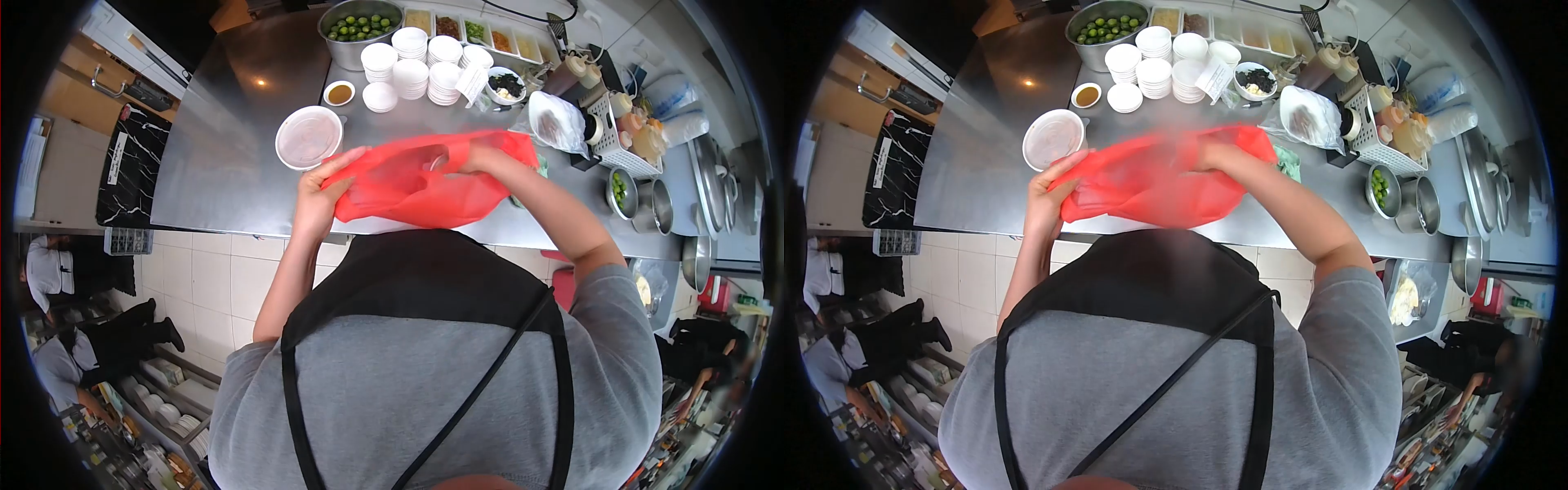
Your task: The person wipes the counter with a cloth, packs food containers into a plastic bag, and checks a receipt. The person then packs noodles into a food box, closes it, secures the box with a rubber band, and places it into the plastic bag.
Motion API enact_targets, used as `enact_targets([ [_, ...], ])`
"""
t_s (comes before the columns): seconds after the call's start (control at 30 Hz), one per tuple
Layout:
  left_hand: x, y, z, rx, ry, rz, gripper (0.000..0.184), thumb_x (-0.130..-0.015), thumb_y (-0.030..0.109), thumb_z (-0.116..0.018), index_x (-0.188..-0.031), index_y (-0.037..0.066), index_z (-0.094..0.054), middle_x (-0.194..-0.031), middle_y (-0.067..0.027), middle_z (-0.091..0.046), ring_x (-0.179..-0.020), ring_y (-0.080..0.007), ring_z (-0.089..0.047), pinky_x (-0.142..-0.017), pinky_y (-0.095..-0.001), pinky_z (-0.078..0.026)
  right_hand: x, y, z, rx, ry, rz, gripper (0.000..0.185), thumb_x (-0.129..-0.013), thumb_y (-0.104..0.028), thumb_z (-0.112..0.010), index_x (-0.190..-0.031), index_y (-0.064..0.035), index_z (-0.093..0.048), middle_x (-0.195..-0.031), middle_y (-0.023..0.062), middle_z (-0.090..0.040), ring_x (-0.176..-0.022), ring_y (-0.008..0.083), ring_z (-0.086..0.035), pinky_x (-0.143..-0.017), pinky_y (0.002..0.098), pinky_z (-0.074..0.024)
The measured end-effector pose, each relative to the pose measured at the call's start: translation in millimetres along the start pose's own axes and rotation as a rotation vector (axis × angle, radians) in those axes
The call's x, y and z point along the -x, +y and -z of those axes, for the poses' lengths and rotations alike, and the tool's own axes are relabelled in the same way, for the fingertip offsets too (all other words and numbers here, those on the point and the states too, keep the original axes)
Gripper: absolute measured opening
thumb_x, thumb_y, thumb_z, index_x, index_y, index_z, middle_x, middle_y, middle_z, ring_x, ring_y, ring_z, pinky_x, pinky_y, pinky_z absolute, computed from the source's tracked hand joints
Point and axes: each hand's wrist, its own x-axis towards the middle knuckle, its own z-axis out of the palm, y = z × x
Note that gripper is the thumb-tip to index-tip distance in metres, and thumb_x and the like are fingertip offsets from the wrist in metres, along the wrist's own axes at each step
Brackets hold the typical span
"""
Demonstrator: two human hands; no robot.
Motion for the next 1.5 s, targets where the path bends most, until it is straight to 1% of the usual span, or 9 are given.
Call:
enact_targets([
  [0.47, 57.9, 20.3, -5.7, -0.234, -0.326, -0.237, 0.048, -0.065, -0.017, -0.048, -0.106, 0.005, -0.060, -0.109, -0.0116, -0.059, -0.105, -0.0222, -0.054, -0.094, -0.0303, -0.038, 20.5, -17.3, -16.6, 0.019, -0.109, 0.068, 0.024, -0.077, -0.008, -0.054, -0.100, -0.0021, -0.058, -0.101, 0.0079, -0.060, -0.094, 0.0189, -0.057, -0.076, 0.0308, -0.0454],
  [0.63, 53.8, 21.9, 0.2, -0.327, -0.222, -0.138, 0.051, -0.065, -0.016, -0.050, -0.110, 0.006, -0.058, -0.107, -0.0110, -0.060, -0.105, -0.0226, -0.054, -0.093, -0.0283, -0.038, 31.2, -71.7, -15.3, 0.139, 0.031, -0.067, 0.022, -0.078, -0.005, -0.053, -0.099, -0.0019, -0.058, -0.102, 0.0085, -0.060, -0.095, 0.0197, -0.057, -0.078, 0.0306, -0.0450],
  [0.73, 53.9, 16.3, 4.3, -0.395, -0.076, -0.086, 0.052, -0.067, -0.012, -0.051, -0.116, 0.005, -0.052, -0.104, -0.0124, -0.057, -0.101, -0.0262, -0.054, -0.089, -0.0304, -0.040, 58.7, -124.7, 8.7, 0.221, -0.121, 0.568, 0.018, -0.080, -0.006, -0.054, -0.096, -0.0020, -0.060, -0.100, 0.0097, -0.061, -0.094, 0.0209, -0.057, -0.081, 0.0298, -0.0433],
  [0.8, 54.9, 6.5, 9.4, -0.723, 0.108, -0.199, 0.051, -0.068, -0.008, -0.055, -0.117, 0.003, -0.047, -0.102, -0.0143, -0.052, -0.097, -0.0295, -0.052, -0.085, -0.0334, -0.040, 55.0, -173.9, 49.9, -0.233, -0.425, 0.710, 0.018, -0.083, -0.012, -0.054, -0.096, -0.0016, -0.062, -0.097, 0.0099, -0.062, -0.094, 0.0205, -0.057, -0.083, 0.0294, -0.0420],
  [0.87, 59.5, -7.7, 15.6, -0.762, 0.218, -0.275, 0.045, -0.068, -0.005, -0.058, -0.110, -0.001, -0.045, -0.098, -0.0150, -0.053, -0.096, -0.0271, -0.053, -0.082, -0.0313, -0.042, 29.9, -178.0, 73.9, -0.489, -0.191, 0.503, 0.023, -0.086, -0.016, -0.052, -0.099, 0.0010, -0.060, -0.096, 0.0072, -0.062, -0.092, 0.0151, -0.056, -0.080, 0.0280, -0.0439],
  [1.0, 76.4, 9.5, 12.6, 0.023, 0.140, -0.010, 0.038, -0.074, -0.011, -0.051, -0.110, 0.000, -0.045, -0.094, -0.0075, -0.060, -0.092, -0.0112, -0.056, -0.082, -0.0243, -0.043, -140.6, -100.6, 43.2, -0.093, 0.519, 0.244, 0.046, -0.081, -0.033, -0.054, -0.106, 0.0048, -0.053, -0.104, 0.0224, -0.057, -0.097, 0.0292, -0.056, -0.082, 0.0351, -0.0432],
  [1.13, 83.8, 3.1, 7.1, 0.441, -0.006, -0.051, 0.036, -0.081, -0.006, -0.045, -0.116, 0.000, -0.040, -0.103, -0.0106, -0.057, -0.096, -0.0159, -0.055, -0.084, -0.0273, -0.043, -191.0, -77.1, -7.1, -0.681, 0.159, -0.214, 0.045, -0.083, -0.010, -0.044, -0.127, -0.0124, -0.034, -0.117, 0.0164, -0.046, -0.086, 0.0317, -0.059, -0.053, 0.0363, -0.0554],
  [1.3, 77.9, 10.8, 5.4, 0.751, -0.046, -0.006, 0.036, -0.084, 0.001, -0.043, -0.119, 0.003, -0.035, -0.110, -0.0153, -0.051, -0.101, -0.0210, -0.053, -0.088, -0.0342, -0.041, -179.2, -78.3, -5.1, -0.904, 0.302, -0.019, 0.045, -0.078, 0.000, -0.041, -0.122, 0.0049, -0.031, -0.110, 0.0207, -0.048, -0.090, 0.0323, -0.058, -0.062, 0.0398, -0.0561],
  [1.5, 44.0, -15.4, 27.0, 0.613, 0.260, 0.135, 0.028, -0.089, 0.015, -0.047, -0.113, 0.000, -0.043, -0.107, -0.0137, -0.053, -0.099, -0.0202, -0.054, -0.084, -0.0339, -0.046, -52.2, -128.5, 60.5, -1.009, 0.364, 0.192, 0.047, -0.081, -0.002, -0.043, -0.126, -0.0021, -0.031, -0.105, 0.0146, -0.053, -0.083, 0.0222, -0.061, -0.061, 0.0331, -0.0543],
])
